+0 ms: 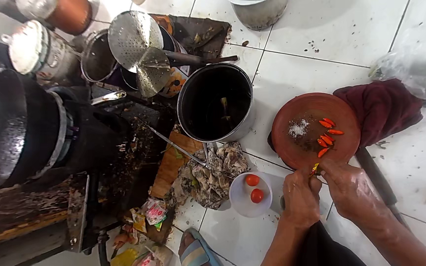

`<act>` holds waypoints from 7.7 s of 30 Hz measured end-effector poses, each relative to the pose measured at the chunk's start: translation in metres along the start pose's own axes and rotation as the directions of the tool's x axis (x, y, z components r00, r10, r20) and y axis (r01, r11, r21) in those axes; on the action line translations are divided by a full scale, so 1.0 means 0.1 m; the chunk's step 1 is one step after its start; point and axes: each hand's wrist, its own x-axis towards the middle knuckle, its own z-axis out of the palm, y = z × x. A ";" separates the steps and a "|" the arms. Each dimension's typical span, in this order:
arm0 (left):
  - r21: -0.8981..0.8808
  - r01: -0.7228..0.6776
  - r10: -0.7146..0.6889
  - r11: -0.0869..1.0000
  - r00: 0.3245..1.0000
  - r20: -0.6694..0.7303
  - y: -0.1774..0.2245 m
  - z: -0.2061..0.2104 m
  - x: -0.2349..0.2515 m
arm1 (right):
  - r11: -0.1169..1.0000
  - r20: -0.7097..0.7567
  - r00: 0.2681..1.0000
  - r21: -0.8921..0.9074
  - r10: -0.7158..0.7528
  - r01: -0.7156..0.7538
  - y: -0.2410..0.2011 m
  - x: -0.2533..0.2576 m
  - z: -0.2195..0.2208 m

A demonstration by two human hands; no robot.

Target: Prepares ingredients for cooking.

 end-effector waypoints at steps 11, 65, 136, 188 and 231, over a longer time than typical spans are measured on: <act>-0.069 -0.080 0.063 0.994 0.973 -0.221 -0.08 0.22 -0.09 | 0.998 0.001 0.999 0.027 0.049 -0.049 -0.02 0.03 0.02; -0.648 0.462 -0.318 0.605 0.887 0.336 0.23 -0.13 0.08 | 0.867 0.070 0.886 -0.253 0.459 -0.429 0.77 -0.57 -0.30; -0.539 0.602 -0.467 0.589 0.798 0.381 0.48 0.03 0.01 | 0.999 -0.017 1.000 -0.046 -0.014 0.014 0.19 -0.60 -0.32; -0.613 0.517 -0.453 0.597 0.848 0.274 0.41 -0.18 0.12 | 0.977 0.055 0.997 0.204 0.053 -0.064 0.35 -0.56 -0.45; -0.679 0.561 -0.378 0.474 0.826 0.419 0.24 -0.24 0.12 | 0.988 0.132 0.991 0.154 -0.007 -0.013 0.54 -0.58 -0.19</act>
